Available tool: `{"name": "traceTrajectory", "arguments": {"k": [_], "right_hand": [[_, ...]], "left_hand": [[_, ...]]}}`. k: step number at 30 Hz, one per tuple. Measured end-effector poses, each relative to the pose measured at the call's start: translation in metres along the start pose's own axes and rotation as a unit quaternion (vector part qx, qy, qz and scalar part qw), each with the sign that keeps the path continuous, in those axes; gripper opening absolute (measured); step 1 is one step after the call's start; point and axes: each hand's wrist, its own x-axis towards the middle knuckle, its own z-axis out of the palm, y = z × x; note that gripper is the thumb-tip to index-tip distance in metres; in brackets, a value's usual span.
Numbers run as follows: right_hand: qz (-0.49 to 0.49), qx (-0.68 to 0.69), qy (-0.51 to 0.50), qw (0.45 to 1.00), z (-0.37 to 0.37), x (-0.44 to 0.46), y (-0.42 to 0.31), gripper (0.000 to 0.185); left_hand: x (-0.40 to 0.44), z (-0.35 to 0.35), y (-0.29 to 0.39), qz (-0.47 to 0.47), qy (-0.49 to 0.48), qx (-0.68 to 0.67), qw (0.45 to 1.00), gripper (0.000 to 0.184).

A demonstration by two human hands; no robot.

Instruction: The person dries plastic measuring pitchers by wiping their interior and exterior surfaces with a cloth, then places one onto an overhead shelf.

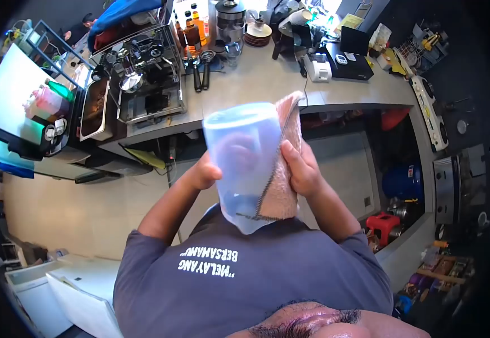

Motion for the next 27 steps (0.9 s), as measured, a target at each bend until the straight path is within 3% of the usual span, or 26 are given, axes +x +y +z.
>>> {"name": "traceTrajectory", "arguments": {"k": [2, 6, 7, 11, 13, 14, 15, 16, 17, 18, 20, 23, 25, 27], "right_hand": [[-0.025, -0.006, -0.058, 0.998, 0.023, 0.018, -0.031, 0.048], [-0.056, -0.051, -0.186, 0.980, 0.033, 0.040, -0.031, 0.045], [-0.005, -0.019, -0.204, 0.979, 0.032, 0.035, -0.022, 0.047], [-0.036, 0.004, -0.204, 0.978, 0.055, 0.044, -0.003, 0.079], [-0.045, 0.039, -0.189, 0.980, 0.059, 0.059, -0.002, 0.089], [-0.076, 0.026, -0.202, 0.976, 0.064, 0.063, -0.008, 0.091], [-0.105, 0.014, -0.214, 0.971, 0.070, 0.066, -0.020, 0.093], [-0.135, 0.002, -0.226, 0.965, 0.074, 0.070, -0.026, 0.095], [-0.254, -0.157, -0.235, 0.925, 0.074, 0.079, -0.023, 0.099], [-0.376, -0.296, -0.207, 0.854, 0.075, 0.089, -0.021, 0.103], [-0.412, -0.373, -0.114, 0.823, 0.095, 0.091, 0.000, 0.108], [-0.410, -0.326, -0.080, 0.848, 0.082, 0.105, 0.044, 0.117], [-0.394, -0.354, -0.079, 0.844, 0.070, 0.117, 0.036, 0.117], [-0.388, -0.340, -0.142, 0.845, 0.055, 0.135, 0.010, 0.107]], "left_hand": [[-0.009, -0.005, 0.004, 0.110, -0.016, -0.001, 0.994, 0.132], [-0.044, -0.031, 0.033, 0.152, 0.051, 0.010, 0.987, 0.135], [-0.053, -0.036, 0.040, 0.153, 0.070, 0.022, 0.986, 0.136], [-0.074, -0.046, 0.043, 0.191, 0.123, 0.132, 0.965, 0.140], [-0.077, -0.045, 0.057, 0.161, 0.165, 0.137, 0.963, 0.142], [-0.085, -0.042, 0.072, 0.041, 0.230, 0.053, 0.971, 0.142], [-0.084, -0.045, 0.081, -0.019, 0.153, -0.091, 0.984, 0.129], [-0.084, -0.043, 0.086, -0.028, 0.146, -0.125, 0.981, 0.124], [-0.084, -0.039, 0.092, -0.035, 0.140, -0.158, 0.977, 0.119], [-0.079, -0.032, 0.100, -0.013, 0.136, -0.160, 0.978, 0.117], [-0.071, -0.039, 0.106, 0.094, 0.143, -0.112, 0.979, 0.113], [-0.059, -0.050, 0.099, 0.215, 0.151, -0.071, 0.962, 0.108], [-0.046, -0.054, 0.090, 0.264, 0.153, -0.062, 0.950, 0.104], [-0.026, -0.058, 0.083, 0.292, 0.155, -0.059, 0.942, 0.101]]}}
